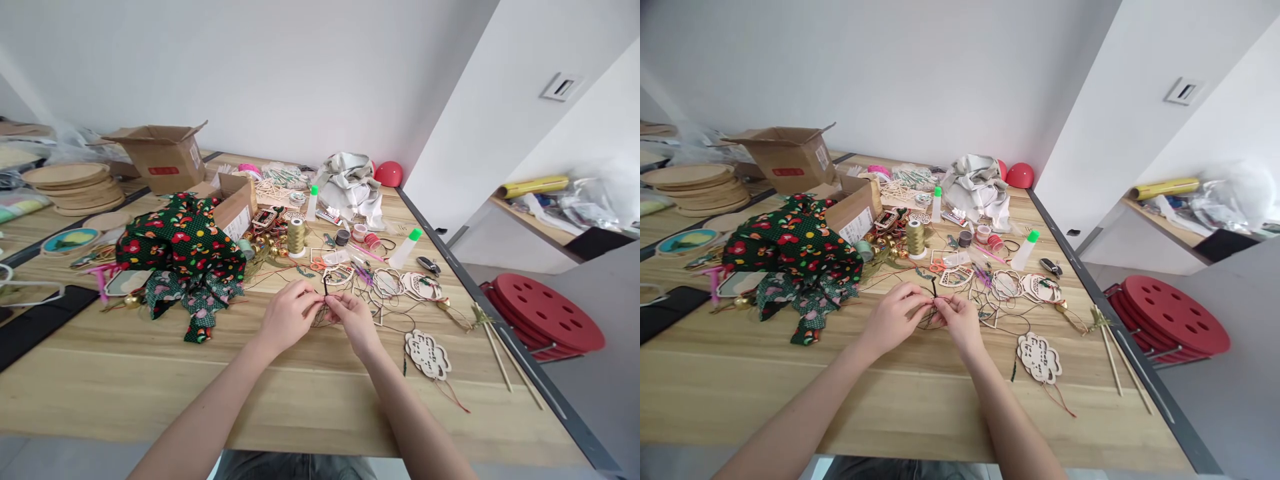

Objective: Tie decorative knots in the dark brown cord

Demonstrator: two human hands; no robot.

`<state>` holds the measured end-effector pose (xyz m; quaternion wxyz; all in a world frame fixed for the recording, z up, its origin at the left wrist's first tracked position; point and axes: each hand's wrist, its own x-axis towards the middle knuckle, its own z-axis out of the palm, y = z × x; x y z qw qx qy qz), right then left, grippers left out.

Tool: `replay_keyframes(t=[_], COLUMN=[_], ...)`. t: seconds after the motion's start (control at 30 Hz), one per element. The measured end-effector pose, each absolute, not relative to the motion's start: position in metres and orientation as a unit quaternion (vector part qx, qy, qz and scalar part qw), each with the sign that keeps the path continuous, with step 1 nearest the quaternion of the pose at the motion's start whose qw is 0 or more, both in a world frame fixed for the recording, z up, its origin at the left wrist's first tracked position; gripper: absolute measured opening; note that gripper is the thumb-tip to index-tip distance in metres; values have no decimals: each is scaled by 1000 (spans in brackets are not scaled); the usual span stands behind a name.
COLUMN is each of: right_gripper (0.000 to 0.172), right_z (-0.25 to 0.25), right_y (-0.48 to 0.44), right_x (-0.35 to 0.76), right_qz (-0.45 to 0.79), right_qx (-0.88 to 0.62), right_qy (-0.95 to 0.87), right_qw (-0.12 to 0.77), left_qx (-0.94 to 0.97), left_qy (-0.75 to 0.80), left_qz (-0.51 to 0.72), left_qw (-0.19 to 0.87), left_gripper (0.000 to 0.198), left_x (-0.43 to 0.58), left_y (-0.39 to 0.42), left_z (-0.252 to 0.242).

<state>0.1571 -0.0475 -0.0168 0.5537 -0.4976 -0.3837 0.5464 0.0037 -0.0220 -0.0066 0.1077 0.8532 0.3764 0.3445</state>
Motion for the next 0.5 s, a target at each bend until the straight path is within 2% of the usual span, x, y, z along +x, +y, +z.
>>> replay_keyframes(t=[0.2, 0.37, 0.5], right_gripper=[25, 21, 19], right_z=[-24, -28, -29], right_y=[-46, -46, -47], right_x=[156, 156, 157], right_qz=[502, 475, 466], right_qx=[-520, -524, -527], right_qy=[-439, -477, -484], right_qw=[534, 522, 520], left_qx=[856, 844, 843], left_qy=[392, 401, 395], left_qz=[308, 306, 325], left_qw=[136, 181, 168], left_gripper=[7, 9, 7], left_x=[6, 7, 9], left_y=[-25, -24, -24], left_z=[-2, -2, -4])
